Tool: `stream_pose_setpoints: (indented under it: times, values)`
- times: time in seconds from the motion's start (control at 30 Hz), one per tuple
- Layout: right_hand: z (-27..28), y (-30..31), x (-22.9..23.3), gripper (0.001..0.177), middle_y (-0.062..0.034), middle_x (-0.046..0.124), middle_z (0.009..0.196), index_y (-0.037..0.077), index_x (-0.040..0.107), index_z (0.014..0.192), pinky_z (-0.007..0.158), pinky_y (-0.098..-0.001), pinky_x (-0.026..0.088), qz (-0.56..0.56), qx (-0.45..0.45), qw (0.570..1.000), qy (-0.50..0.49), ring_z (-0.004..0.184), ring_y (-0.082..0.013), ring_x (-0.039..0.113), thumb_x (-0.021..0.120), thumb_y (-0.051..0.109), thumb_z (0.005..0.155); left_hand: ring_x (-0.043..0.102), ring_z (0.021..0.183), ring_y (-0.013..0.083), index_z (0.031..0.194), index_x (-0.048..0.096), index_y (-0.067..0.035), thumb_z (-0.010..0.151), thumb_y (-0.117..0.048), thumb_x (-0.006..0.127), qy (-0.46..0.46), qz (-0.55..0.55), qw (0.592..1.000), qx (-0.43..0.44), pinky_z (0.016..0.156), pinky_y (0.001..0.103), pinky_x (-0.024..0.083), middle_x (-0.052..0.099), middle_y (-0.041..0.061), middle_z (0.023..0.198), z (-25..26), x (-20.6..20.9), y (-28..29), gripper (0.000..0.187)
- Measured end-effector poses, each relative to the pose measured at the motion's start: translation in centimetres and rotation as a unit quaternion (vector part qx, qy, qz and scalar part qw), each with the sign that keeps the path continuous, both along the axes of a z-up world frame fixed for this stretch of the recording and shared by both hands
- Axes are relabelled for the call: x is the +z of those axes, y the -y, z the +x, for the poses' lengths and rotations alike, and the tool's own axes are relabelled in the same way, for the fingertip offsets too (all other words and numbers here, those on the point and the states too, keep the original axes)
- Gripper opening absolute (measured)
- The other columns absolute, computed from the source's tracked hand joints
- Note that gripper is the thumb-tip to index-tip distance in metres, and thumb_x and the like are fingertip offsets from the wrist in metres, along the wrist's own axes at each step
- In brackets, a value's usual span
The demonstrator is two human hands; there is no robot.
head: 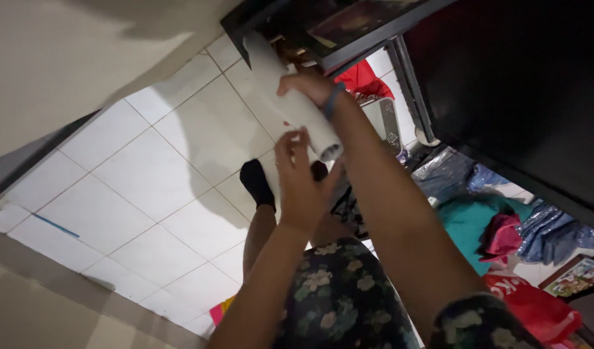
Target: Sorting through various personal items, bags, and papers on the floor of a room.
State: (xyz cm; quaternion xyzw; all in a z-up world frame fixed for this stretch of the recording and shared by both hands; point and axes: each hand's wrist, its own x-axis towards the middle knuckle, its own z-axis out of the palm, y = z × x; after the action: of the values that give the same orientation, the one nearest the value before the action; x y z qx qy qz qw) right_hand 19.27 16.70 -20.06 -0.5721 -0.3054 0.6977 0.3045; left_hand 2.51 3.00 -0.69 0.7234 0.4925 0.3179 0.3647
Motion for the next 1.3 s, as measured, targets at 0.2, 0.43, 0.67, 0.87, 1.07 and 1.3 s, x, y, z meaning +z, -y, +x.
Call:
stream_pose_setpoints:
  times: [0.2,0.43,0.67,0.87,1.07,1.3]
  values:
    - [0.1,-1.4,-1.6,0.025,-0.0057,0.068,0.093,0.004,0.072,0.102,0.082,-0.0305,0.050,0.070,-0.032,0.974,-0.212,0.089,-0.0165,0.064,0.071,0.026,0.090,0.042,0.143,0.0474,0.149,0.049,-0.005,0.091,-0.028,0.083,-0.033,0.043,0.997,-0.050,0.118,0.052,0.039,0.036,0.030,0.158,0.3,-0.4,-4.0,0.071]
    - [-2.9,-0.6,-4.2,0.033,-0.0012,0.065,0.088,0.005,0.069,0.121,0.074,-0.0284,0.050,0.089,-0.113,0.863,-0.485,0.081,-0.0127,0.062,0.061,0.033,0.106,0.034,0.149,0.0503,0.145,0.054,-0.010,0.087,-0.025,0.085,-0.031,0.058,0.989,-0.135,0.122,0.051,0.035,0.032,0.031,0.161,1.2,-2.3,-9.3,0.068]
    - [-6.1,1.2,-4.9,0.044,0.0006,0.063,0.086,0.009,0.064,0.136,0.065,-0.0286,0.050,0.120,-0.267,0.784,-0.548,0.073,-0.0105,0.059,0.057,0.045,0.111,0.054,0.136,0.0330,0.144,0.048,-0.007,0.091,-0.009,0.069,0.078,-0.004,0.992,-0.097,0.118,0.042,0.043,0.055,0.019,0.144,0.9,-3.5,-12.5,0.057]
    - [-7.9,3.4,4.1,0.059,0.0008,0.054,0.133,0.026,0.040,0.143,0.084,-0.0392,0.053,0.073,-0.411,0.845,-0.333,0.106,-0.0158,0.059,0.056,0.054,0.093,0.060,0.126,0.0258,0.146,0.046,-0.005,0.103,-0.003,0.061,0.091,-0.036,0.989,-0.114,0.112,0.036,0.048,0.060,0.013,0.139,1.3,-5.9,-15.2,0.046]
    - [-8.8,1.2,-1.6,0.081,-0.0106,0.043,0.157,0.015,0.031,0.159,0.108,-0.0400,0.051,0.122,-0.343,0.912,-0.188,0.141,-0.0268,0.048,0.056,0.061,0.098,0.048,0.139,0.0310,0.151,0.040,-0.004,0.111,0.003,0.054,-0.004,0.126,0.974,-0.189,0.122,0.039,0.035,0.049,0.018,0.148,-0.6,-12.8,-19.2,0.042]
    - [-6.5,2.3,0.5,0.093,-0.0229,0.047,0.157,0.022,0.005,0.171,0.107,-0.0368,0.050,0.108,-0.201,0.973,0.044,0.137,-0.0369,0.057,0.044,0.063,0.097,0.042,0.139,0.0397,0.154,0.035,0.000,0.121,-0.023,0.055,-0.131,0.175,0.963,-0.155,0.123,0.050,0.031,0.040,0.023,0.150,-1.3,-13.4,-19.5,0.045]
